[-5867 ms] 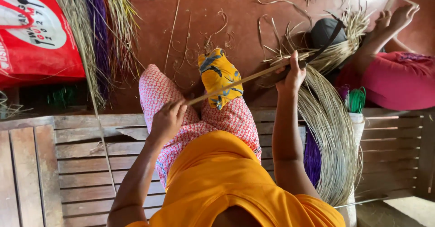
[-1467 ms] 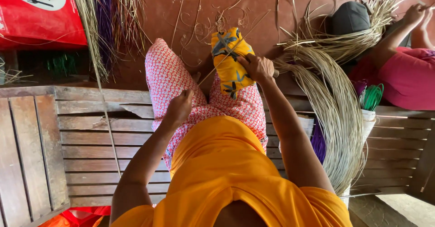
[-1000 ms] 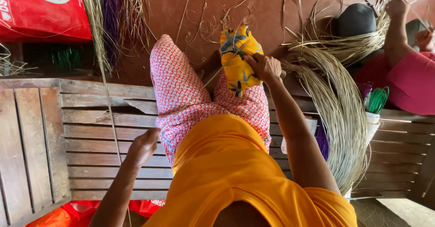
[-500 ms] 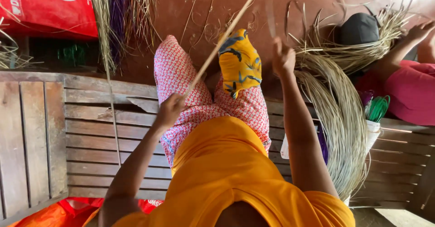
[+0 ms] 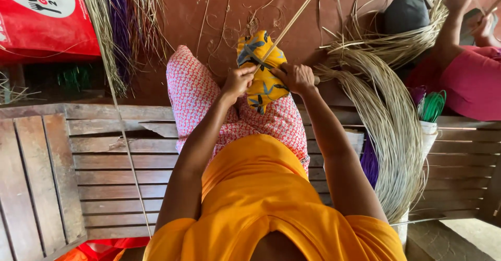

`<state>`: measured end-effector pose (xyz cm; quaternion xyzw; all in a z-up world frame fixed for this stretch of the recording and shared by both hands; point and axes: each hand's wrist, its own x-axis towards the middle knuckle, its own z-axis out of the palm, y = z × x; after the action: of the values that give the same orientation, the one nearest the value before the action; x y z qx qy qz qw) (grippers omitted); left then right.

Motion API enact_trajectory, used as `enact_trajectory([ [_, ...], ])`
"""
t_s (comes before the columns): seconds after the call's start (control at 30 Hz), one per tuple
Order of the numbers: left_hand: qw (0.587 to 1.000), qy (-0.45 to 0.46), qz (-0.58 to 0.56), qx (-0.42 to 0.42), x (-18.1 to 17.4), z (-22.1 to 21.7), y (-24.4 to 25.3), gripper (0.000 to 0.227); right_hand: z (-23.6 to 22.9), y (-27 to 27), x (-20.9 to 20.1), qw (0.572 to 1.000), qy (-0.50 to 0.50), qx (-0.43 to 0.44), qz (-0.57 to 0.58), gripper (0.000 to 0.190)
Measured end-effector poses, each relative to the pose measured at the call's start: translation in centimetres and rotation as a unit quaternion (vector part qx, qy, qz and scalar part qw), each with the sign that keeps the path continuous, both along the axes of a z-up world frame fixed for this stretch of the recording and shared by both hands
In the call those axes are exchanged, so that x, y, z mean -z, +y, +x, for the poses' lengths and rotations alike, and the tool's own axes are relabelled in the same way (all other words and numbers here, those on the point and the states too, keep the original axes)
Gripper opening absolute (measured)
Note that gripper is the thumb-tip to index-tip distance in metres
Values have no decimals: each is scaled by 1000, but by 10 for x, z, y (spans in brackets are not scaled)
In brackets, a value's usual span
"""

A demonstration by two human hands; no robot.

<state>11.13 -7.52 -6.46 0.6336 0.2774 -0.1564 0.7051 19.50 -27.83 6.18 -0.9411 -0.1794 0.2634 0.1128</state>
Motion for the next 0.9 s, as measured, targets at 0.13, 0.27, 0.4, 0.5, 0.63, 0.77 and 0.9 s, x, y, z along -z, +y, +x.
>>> enact_trajectory([
  [0.13, 997, 33, -66, 23, -31, -32, 29, 36, 4, -7, 13, 1000, 22, 15, -3, 61],
  [0.27, 991, 65, -114, 28, -63, -66, 51, 40, 3, -7, 13, 999, 19, 25, -3, 62],
  [0.4, 990, 58, -129, 29, -71, -99, 66, 40, 0, -6, 10, 999, 17, 32, 3, 59],
  [0.5, 989, 53, -138, 32, -102, -124, 76, 40, 0, -9, 15, 999, 8, 35, 17, 59],
  [0.63, 989, 64, -129, 41, -121, -168, 100, 39, 2, -15, 19, 998, -1, 54, 27, 58],
  [0.77, 986, 79, -142, 27, -146, -210, 114, 41, -8, -9, 12, 1000, 11, 26, 0, 60],
  [0.9, 982, 112, -151, 35, -134, -249, 133, 41, -6, -6, 7, 999, 4, 45, 13, 56],
])
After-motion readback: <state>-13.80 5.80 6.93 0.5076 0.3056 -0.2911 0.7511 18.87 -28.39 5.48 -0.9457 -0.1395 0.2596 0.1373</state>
